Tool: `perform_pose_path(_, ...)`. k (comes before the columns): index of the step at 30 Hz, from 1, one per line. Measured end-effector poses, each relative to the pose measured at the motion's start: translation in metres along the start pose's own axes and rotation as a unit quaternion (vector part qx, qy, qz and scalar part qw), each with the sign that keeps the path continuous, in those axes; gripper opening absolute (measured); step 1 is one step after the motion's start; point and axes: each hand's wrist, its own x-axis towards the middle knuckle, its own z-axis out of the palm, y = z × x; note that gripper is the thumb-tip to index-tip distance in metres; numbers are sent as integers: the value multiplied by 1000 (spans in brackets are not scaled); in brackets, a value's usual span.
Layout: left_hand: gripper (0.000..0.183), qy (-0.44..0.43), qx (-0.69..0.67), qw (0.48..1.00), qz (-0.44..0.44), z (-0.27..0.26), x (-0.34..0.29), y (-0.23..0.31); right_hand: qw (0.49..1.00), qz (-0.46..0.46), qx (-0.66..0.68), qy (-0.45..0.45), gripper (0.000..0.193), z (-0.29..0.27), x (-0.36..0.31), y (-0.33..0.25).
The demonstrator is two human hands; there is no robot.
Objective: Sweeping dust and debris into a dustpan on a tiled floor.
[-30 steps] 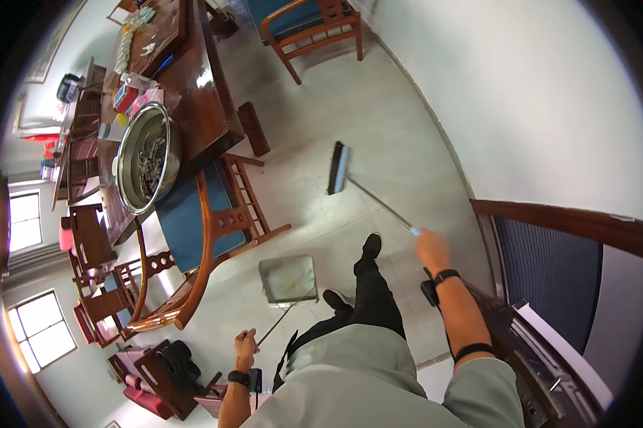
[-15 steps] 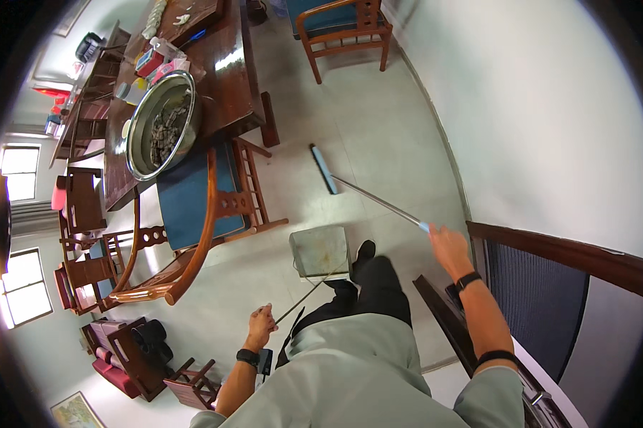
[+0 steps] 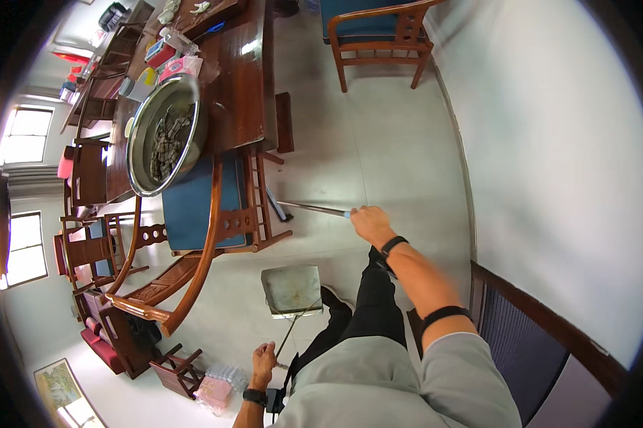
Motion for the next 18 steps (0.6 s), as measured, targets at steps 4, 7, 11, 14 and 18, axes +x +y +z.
perform_pose_path(4,30,41,-54,998,-12,5,-7,0,998,19,40,-54,17,-11,42,-10)
perform_pose_path(7,29,30,-84,996,-18,10,-12,10,994,63,43,-82,16,-7,36,14)
perform_pose_path(11,30,-4,-154,987,-52,24,-14,38,988,126,49,-77,16,-7,-26,79)
perform_pose_path(14,30,-43,-179,982,-40,38,-13,58,975,196,52,-90,19,-33,-89,117)
perform_pose_path(18,29,-72,-170,982,-31,59,-8,97,953,289,63,-69,21,-49,-192,147)
